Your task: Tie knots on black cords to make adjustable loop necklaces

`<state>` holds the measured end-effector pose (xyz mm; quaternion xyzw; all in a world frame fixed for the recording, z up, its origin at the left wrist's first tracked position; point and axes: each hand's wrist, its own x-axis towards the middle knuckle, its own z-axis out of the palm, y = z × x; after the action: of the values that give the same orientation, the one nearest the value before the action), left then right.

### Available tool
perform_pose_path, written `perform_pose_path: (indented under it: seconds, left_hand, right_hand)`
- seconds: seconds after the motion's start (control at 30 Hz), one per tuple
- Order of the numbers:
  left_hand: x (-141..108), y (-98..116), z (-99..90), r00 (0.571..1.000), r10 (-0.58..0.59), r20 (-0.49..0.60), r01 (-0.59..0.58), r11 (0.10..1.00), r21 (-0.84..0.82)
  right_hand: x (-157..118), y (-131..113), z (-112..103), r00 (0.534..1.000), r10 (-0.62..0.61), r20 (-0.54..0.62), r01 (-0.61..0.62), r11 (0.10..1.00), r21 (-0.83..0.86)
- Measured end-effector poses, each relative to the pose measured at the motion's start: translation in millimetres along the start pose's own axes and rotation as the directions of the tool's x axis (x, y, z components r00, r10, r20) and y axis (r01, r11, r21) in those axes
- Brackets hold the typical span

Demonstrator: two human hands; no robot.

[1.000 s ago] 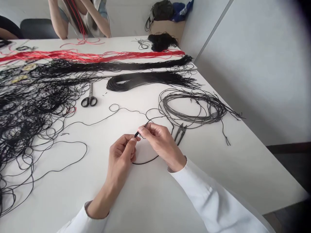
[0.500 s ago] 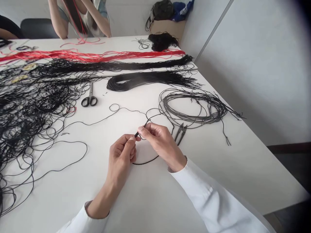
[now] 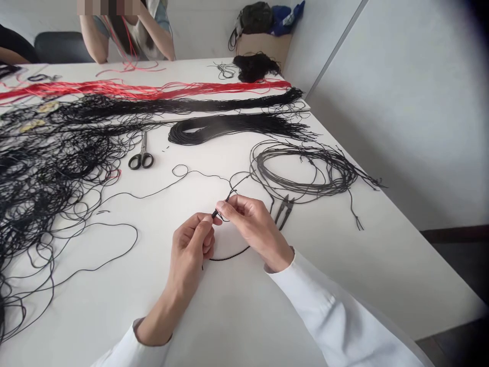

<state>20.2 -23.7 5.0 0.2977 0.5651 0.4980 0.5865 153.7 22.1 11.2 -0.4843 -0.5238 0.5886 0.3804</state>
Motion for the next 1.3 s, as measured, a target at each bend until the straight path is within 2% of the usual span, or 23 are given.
perform_pose_path:
  seconds: [0.13, 0.3, 0.7, 1.0, 1.3]
  left_hand:
    - [0.1, -1.4, -0.9, 1.000, 0.014, -0.008, -0.013, 0.999, 0.035]
    - [1.2, -4.3, -4.7, 0.999, 0.006, 0.033, -0.006, 1.000, -0.008]
    - [-0.7, 0.8, 1.2, 0.998, 0.064, -0.008, -0.063, 0.993, 0.102]
    - [0.0, -1.3, -2.1, 0.999, 0.040, 0.012, -0.041, 0.999, 0.020]
    - [-1.1, -2.8, -3.5, 0.998, 0.057, -0.017, -0.055, 0.995, 0.085]
  right_hand:
    - [0.2, -0.2, -0.1, 1.000, -0.002, 0.004, 0.002, 1.000, 0.001]
    - [1.2, 0.9, -0.4, 1.000, -0.009, 0.002, 0.009, 1.000, 0.002]
    - [-0.4, -0.8, 0.3, 0.999, -0.033, 0.017, 0.032, 0.997, 0.072]
    - [-1.0, -1.5, 0.7, 0.998, -0.045, 0.045, 0.041, 0.995, 0.093]
    - [-1.8, -1.1, -0.7, 0.996, -0.062, 0.064, 0.054, 0.991, 0.126]
